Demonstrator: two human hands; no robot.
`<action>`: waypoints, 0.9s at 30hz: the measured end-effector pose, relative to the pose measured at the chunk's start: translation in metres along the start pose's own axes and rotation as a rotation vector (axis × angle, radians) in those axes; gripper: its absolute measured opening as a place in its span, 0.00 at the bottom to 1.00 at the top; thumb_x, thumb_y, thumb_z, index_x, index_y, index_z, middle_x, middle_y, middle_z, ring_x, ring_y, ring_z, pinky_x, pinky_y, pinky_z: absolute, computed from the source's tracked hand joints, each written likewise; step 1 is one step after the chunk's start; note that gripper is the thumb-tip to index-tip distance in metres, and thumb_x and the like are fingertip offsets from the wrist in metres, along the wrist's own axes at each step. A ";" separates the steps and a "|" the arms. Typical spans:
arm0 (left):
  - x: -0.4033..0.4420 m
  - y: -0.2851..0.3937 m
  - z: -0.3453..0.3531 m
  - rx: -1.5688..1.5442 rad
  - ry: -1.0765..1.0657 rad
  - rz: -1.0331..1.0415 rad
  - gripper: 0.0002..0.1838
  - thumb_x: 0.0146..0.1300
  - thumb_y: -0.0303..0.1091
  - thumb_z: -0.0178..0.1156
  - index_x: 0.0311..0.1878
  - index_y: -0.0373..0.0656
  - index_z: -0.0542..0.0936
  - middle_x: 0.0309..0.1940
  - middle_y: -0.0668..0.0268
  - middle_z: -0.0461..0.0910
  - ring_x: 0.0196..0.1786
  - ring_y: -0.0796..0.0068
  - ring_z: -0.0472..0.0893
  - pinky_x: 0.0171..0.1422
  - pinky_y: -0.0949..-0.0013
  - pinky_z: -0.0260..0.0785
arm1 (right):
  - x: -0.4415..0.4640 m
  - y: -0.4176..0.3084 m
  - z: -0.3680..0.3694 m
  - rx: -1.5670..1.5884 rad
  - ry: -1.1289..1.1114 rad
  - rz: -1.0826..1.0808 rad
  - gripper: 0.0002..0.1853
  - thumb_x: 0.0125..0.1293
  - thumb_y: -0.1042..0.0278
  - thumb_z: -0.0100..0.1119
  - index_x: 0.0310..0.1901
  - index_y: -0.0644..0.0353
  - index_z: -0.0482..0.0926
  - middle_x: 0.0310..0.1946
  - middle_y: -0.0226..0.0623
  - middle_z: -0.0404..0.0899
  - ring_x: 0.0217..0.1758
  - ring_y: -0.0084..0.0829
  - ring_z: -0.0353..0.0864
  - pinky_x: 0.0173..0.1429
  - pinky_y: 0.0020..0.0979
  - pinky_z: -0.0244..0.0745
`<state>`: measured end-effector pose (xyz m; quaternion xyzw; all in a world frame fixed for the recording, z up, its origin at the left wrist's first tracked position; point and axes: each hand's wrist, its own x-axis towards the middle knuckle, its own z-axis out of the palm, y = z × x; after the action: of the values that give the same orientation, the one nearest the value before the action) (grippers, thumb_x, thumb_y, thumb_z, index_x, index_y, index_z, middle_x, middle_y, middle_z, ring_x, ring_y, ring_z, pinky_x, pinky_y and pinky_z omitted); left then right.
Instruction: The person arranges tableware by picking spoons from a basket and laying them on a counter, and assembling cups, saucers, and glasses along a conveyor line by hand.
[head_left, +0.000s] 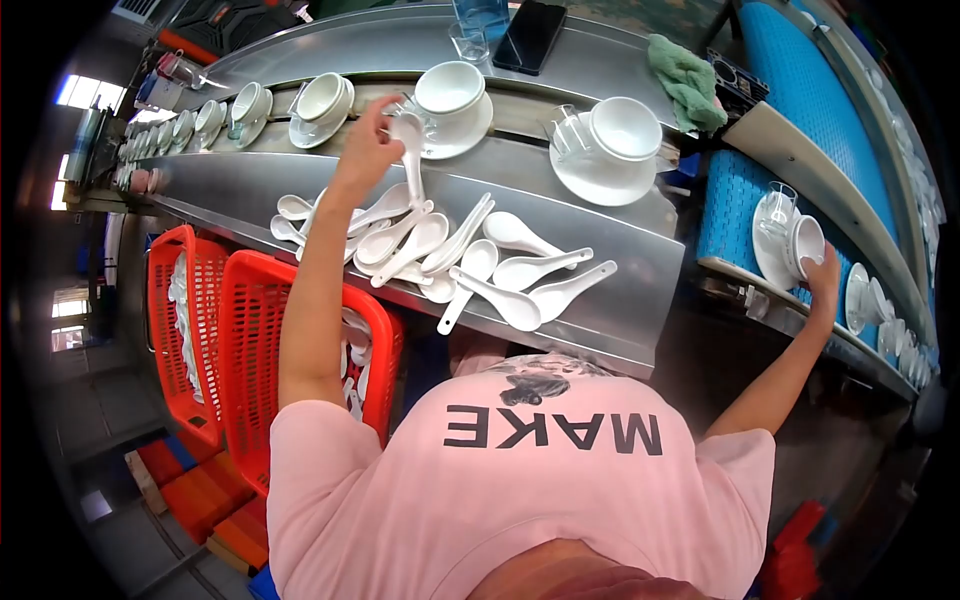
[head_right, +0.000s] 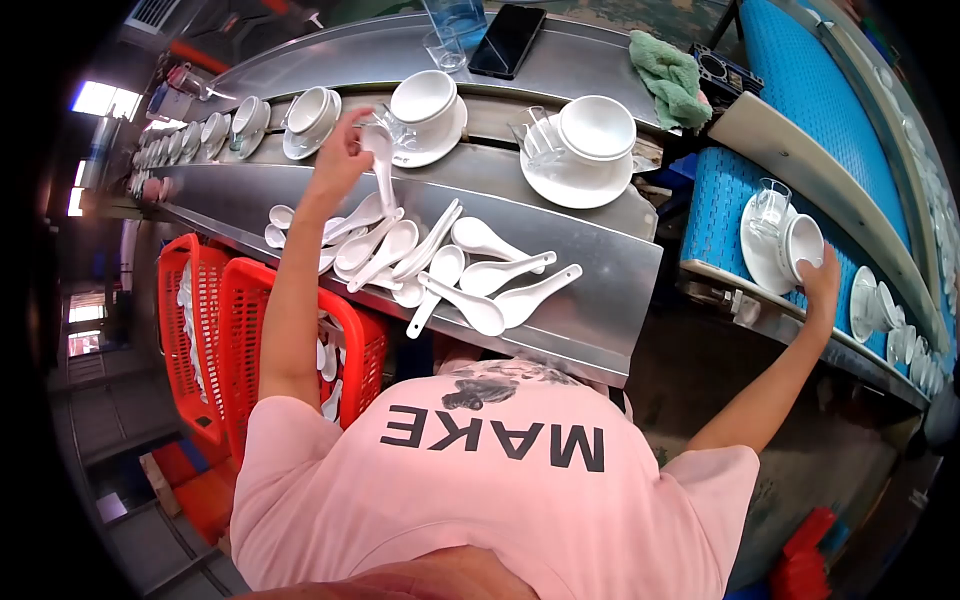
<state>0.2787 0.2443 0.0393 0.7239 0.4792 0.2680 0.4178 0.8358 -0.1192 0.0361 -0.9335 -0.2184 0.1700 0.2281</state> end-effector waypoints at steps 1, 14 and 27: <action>-0.002 0.002 -0.007 0.024 0.029 -0.051 0.17 0.45 0.24 0.53 0.43 0.41 0.74 0.25 0.64 0.77 0.25 0.77 0.74 0.32 0.74 0.67 | -0.005 -0.002 0.002 0.098 -0.002 0.013 0.30 0.46 0.70 0.54 0.57 0.59 0.67 0.48 0.44 0.72 0.49 0.41 0.73 0.46 0.37 0.72; 0.001 -0.049 -0.026 0.155 0.115 -0.371 0.09 0.50 0.31 0.59 0.24 0.35 0.73 0.19 0.64 0.76 0.22 0.76 0.79 0.23 0.75 0.68 | -0.028 -0.068 0.085 0.843 -0.185 -0.089 0.25 0.46 0.76 0.55 0.51 0.65 0.70 0.44 0.37 0.75 0.45 0.30 0.75 0.50 0.29 0.69; -0.032 -0.034 -0.027 0.341 -0.369 -0.236 0.12 0.45 0.31 0.62 0.31 0.34 0.76 0.21 0.65 0.75 0.25 0.77 0.72 0.33 0.73 0.66 | -0.035 -0.171 0.164 0.678 -0.484 -0.207 0.24 0.42 0.78 0.50 0.47 0.66 0.73 0.37 0.37 0.77 0.39 0.28 0.75 0.46 0.25 0.69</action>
<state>0.2282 0.2306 0.0242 0.7593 0.5144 -0.0035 0.3985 0.6811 0.0586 -0.0085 -0.7121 -0.2900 0.4225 0.4799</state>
